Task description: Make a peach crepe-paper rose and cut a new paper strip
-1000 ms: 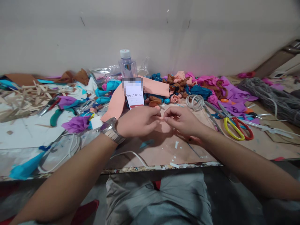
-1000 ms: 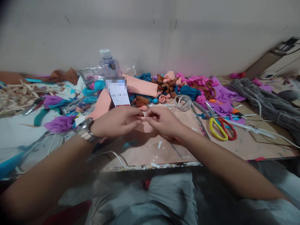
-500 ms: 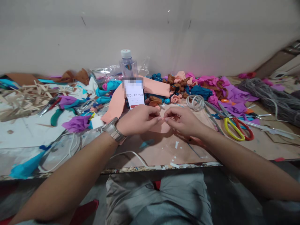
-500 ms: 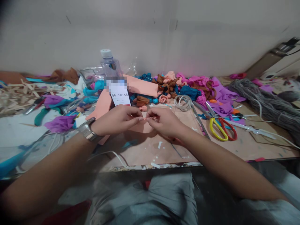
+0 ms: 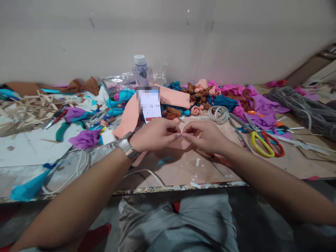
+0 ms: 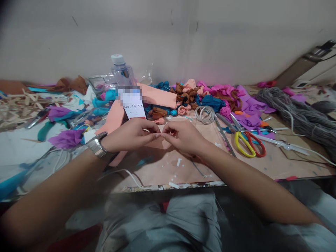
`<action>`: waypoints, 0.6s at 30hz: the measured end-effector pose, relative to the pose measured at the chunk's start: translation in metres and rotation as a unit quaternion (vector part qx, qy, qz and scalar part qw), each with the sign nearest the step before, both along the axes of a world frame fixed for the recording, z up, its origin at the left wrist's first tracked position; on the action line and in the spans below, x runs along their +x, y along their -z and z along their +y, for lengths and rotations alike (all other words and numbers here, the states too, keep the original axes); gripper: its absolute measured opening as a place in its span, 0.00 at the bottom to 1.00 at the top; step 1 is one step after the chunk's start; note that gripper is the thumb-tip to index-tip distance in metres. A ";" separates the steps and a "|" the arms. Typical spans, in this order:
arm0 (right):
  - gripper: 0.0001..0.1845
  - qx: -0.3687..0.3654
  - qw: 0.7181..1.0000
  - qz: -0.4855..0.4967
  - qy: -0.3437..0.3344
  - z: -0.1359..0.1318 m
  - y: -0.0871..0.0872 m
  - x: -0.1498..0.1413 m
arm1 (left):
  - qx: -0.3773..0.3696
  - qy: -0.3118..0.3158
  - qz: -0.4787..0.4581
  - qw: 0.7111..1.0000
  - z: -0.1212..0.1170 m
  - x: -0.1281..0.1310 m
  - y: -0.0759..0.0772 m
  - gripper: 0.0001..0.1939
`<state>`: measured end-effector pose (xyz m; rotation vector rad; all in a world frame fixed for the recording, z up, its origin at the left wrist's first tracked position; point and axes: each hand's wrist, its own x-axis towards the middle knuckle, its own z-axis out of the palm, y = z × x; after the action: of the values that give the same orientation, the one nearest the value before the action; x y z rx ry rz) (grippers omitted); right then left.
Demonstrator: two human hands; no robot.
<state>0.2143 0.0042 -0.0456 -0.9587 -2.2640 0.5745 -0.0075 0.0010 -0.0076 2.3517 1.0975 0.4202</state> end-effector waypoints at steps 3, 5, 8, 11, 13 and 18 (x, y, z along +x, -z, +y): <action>0.07 0.002 1.000 0.002 -0.003 0.000 0.000 0.000 | -0.025 0.001 -0.013 1.000 0.002 -0.002 0.001 0.13; 0.06 0.006 1.000 0.009 -0.006 0.000 0.000 0.000 | -0.035 -0.003 -0.023 0.999 0.003 -0.002 0.001 0.13; 0.06 0.022 1.000 0.011 -0.005 0.000 -0.001 -0.001 | -0.050 -0.004 -0.037 0.998 0.003 -0.002 0.001 0.14; 0.06 0.027 1.000 0.010 0.004 -0.001 -0.001 -0.001 | -0.064 0.003 -0.044 0.997 0.003 -0.002 0.000 0.14; 0.06 0.030 0.999 0.013 0.012 -0.001 -0.001 -0.001 | -0.070 0.006 -0.040 0.997 0.003 -0.002 0.000 0.15; 0.06 0.053 0.998 0.006 0.017 -0.002 -0.002 -0.001 | -0.078 -0.004 -0.034 0.996 0.002 -0.001 0.000 0.16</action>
<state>0.2129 0.0023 -0.0440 -0.9357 -2.2399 0.4393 -0.0083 0.0031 -0.0078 2.1826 1.0679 0.3984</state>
